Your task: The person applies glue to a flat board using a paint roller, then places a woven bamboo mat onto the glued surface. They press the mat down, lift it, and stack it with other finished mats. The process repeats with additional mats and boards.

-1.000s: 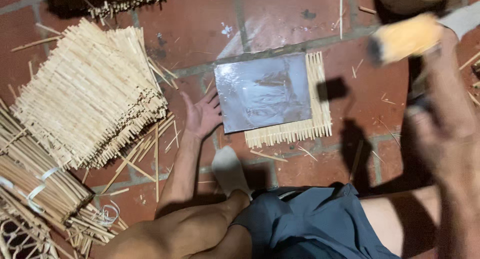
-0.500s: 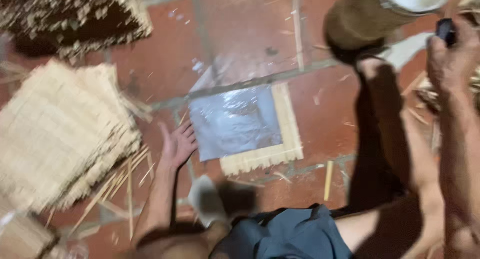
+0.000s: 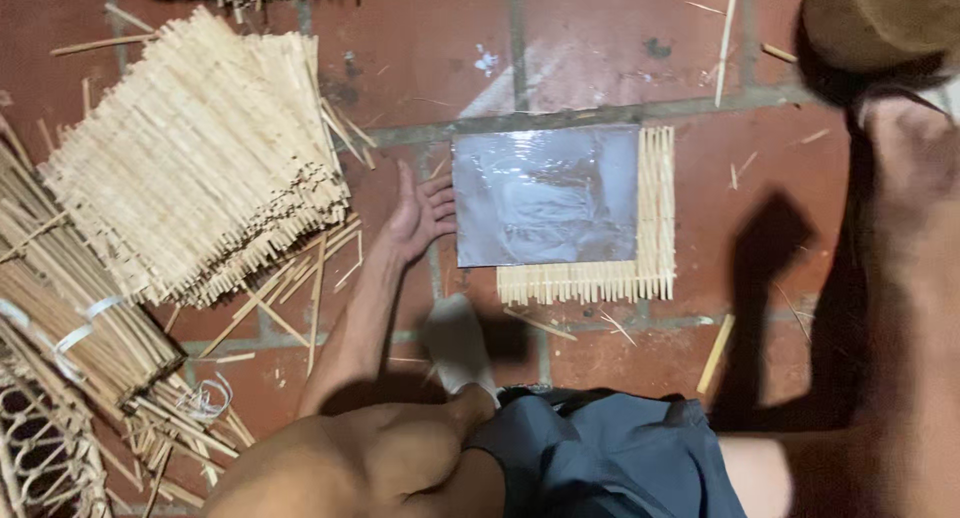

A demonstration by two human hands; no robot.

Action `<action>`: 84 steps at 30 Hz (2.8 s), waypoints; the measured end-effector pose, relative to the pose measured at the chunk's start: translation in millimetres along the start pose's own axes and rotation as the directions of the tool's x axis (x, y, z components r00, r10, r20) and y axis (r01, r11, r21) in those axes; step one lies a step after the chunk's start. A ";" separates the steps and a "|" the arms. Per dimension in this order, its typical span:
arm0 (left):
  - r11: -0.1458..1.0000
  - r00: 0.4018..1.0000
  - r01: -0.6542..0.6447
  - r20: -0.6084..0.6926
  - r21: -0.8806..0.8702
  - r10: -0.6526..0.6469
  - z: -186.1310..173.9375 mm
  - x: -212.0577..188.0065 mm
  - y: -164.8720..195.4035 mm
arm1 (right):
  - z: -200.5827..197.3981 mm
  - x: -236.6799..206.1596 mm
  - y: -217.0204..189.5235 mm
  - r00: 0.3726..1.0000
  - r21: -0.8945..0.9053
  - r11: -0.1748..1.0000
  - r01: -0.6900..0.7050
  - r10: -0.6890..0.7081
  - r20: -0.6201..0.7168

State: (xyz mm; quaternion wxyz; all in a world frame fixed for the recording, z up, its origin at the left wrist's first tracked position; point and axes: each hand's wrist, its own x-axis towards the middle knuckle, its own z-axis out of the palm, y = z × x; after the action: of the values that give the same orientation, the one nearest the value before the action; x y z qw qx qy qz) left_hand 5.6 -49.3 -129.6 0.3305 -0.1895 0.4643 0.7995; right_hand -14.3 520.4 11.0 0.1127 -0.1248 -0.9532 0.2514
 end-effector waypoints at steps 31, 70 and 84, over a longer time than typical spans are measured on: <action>0.281 0.718 -0.182 -0.068 0.942 0.693 102.5 -91.4 -5.5 | 7.1 -98.5 -103.0 0.839 0.578 0.665 -0.473 0.140 0.526; -0.238 0.596 -0.002 0.192 0.971 0.780 94.8 -67.9 -130.0 | 111.3 -148.3 -32.5 0.841 0.361 0.872 -0.330 0.098 0.532; -0.173 0.689 -0.030 0.146 0.984 0.710 103.7 -65.8 -130.0 | 155.6 -119.0 -11.9 0.922 -0.077 0.968 -0.240 0.252 0.293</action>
State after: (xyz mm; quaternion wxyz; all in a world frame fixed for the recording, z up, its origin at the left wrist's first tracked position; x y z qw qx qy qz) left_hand 144.2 63.0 -118.3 -0.0320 0.0687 0.9753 0.2076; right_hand 52.7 405.2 -133.0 -0.0687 -0.2061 -0.9406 0.2608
